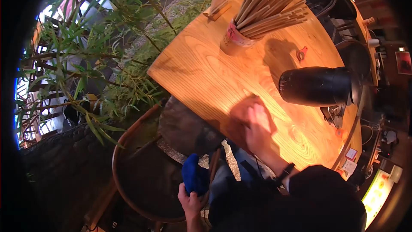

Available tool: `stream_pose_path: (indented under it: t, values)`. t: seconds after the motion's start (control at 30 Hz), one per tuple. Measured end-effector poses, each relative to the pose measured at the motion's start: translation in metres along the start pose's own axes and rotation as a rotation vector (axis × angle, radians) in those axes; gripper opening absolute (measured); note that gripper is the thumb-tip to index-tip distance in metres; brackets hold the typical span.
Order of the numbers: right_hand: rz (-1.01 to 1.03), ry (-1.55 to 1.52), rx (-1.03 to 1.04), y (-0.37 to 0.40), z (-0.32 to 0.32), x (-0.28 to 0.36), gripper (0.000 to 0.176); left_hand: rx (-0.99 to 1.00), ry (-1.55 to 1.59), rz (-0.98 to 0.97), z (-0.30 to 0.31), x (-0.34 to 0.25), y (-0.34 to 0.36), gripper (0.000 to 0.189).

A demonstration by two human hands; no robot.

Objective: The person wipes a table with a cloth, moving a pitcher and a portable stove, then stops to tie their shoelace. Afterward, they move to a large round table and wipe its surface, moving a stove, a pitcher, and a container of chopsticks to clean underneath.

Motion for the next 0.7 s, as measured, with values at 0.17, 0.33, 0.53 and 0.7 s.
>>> stream_pose_path:
  t: [0.17,0.33,0.53,0.7]
  values:
    - [-0.031,0.115,-0.038,-0.014,0.007,-0.016,0.059,0.009,-0.025,-0.074,-0.001,0.000,0.003,0.030]
    - [0.298,0.082,-0.382,-0.179,-0.081,0.049,0.034,0.037,-0.053,-0.194,0.006,0.014,-0.001,0.053]
    - [0.385,-0.212,-0.133,-0.123,-0.067,0.069,0.062,-0.051,-0.370,-0.173,0.000,-0.034,0.009,0.018]
    - [0.201,-0.151,0.059,0.074,0.023,0.006,0.057,0.058,-0.321,-0.233,-0.032,-0.076,-0.004,0.032]
Point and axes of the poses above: each hand's wrist, its own y-axis away from the middle knuckle, its own z-axis out of the back of the hand, x = y × z, the point moved 2 cm from there along -y, towards the middle knuckle, and after that the axes turned 13 degrees about z, right-handed, at the moved point
